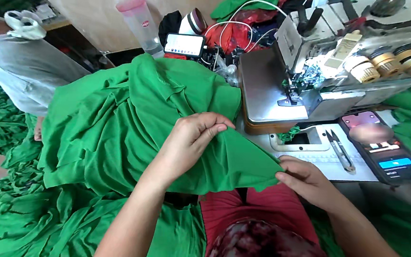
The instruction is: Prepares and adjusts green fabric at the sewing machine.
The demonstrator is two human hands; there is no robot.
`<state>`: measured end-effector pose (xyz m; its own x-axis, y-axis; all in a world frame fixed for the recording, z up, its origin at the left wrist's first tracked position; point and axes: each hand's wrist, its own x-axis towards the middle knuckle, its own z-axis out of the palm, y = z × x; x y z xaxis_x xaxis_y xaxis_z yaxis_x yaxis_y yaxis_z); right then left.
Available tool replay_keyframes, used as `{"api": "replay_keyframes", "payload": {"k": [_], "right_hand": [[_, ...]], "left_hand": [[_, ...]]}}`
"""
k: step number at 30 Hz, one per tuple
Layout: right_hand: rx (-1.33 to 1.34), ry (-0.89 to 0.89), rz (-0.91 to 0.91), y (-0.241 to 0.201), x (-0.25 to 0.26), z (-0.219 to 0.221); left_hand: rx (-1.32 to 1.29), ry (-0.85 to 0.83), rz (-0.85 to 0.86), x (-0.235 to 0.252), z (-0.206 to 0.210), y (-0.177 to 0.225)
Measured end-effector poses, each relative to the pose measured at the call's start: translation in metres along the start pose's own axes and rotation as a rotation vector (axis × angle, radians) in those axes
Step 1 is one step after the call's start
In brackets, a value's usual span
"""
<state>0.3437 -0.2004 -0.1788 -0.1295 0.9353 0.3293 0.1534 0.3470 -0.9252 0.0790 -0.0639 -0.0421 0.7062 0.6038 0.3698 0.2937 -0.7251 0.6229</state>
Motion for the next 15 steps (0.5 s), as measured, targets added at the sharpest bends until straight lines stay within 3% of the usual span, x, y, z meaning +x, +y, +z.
{"api": "replay_keyframes", "payload": {"k": [10, 15], "right_hand": [[0.149, 0.325, 0.203, -0.013, 0.003, 0.008], [0.020, 0.249, 0.107, -0.010, 0.006, 0.005]], "left_hand": [[0.187, 0.086, -0.059, -0.021, 0.008, 0.032], [-0.029, 0.063, -0.197, -0.022, 0.007, 0.025]]}}
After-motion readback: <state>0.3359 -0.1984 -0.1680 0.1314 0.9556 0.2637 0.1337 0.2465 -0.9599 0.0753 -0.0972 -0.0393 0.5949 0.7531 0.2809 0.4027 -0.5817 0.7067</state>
